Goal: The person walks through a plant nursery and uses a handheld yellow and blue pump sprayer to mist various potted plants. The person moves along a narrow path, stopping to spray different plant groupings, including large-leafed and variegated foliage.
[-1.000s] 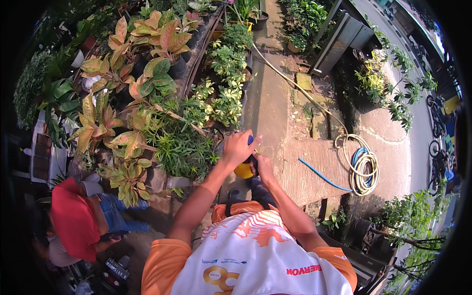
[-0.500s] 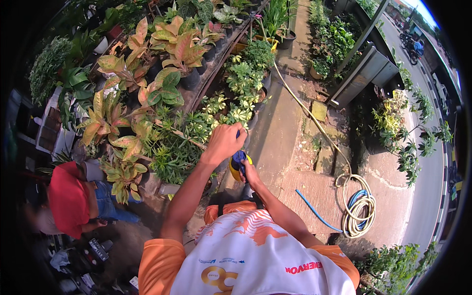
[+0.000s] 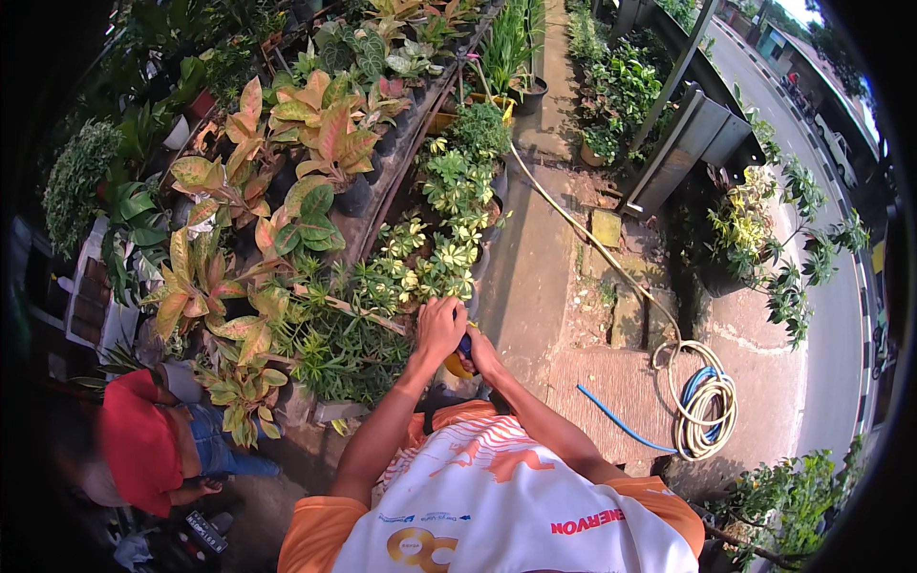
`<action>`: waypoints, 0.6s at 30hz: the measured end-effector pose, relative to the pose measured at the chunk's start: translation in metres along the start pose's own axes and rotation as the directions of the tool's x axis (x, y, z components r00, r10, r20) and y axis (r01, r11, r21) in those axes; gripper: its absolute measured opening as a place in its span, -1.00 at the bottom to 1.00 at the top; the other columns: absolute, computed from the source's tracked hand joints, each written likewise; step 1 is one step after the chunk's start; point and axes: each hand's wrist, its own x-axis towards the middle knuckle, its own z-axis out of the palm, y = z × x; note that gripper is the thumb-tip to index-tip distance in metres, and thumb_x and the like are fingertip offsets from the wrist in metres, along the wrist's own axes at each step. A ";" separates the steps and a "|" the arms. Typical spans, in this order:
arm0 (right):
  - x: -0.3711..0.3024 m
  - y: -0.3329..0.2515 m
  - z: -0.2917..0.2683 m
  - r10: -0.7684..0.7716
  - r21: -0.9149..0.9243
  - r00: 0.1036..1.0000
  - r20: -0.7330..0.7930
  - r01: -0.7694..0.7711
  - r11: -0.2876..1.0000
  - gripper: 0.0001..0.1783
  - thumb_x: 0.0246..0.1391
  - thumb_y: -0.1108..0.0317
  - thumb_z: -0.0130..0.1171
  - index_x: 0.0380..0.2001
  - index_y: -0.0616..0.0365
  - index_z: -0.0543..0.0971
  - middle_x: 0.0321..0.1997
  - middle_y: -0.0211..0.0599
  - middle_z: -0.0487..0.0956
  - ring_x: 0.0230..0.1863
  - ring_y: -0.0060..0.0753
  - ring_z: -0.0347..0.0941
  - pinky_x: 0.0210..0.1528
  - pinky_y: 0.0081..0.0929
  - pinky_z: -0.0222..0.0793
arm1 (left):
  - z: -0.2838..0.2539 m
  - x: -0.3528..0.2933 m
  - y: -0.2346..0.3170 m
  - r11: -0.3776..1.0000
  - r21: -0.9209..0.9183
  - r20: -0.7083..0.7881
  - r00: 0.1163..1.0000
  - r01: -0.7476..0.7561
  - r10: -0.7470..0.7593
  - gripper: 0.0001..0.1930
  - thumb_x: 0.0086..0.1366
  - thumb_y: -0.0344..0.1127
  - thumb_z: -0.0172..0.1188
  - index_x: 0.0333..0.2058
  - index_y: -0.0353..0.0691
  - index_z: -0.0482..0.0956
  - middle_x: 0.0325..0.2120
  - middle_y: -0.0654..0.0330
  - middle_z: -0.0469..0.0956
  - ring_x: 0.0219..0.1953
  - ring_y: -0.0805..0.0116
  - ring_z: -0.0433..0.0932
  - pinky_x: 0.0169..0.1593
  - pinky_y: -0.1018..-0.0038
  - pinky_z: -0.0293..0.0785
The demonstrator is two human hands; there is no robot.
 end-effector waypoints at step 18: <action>-0.004 0.020 0.069 -0.009 -0.027 0.985 -0.174 0.005 1.000 -0.27 0.23 -0.28 -0.44 -0.75 0.05 0.30 -0.85 -0.47 0.20 -0.85 -0.53 0.07 -0.73 -0.52 -0.05 | -0.037 -0.021 -0.046 0.999 -0.027 0.054 0.998 -0.041 0.042 -0.79 0.29 -0.26 -0.02 -0.45 -0.24 0.46 -0.46 0.10 0.53 -0.34 0.06 0.39 -0.19 0.19 0.23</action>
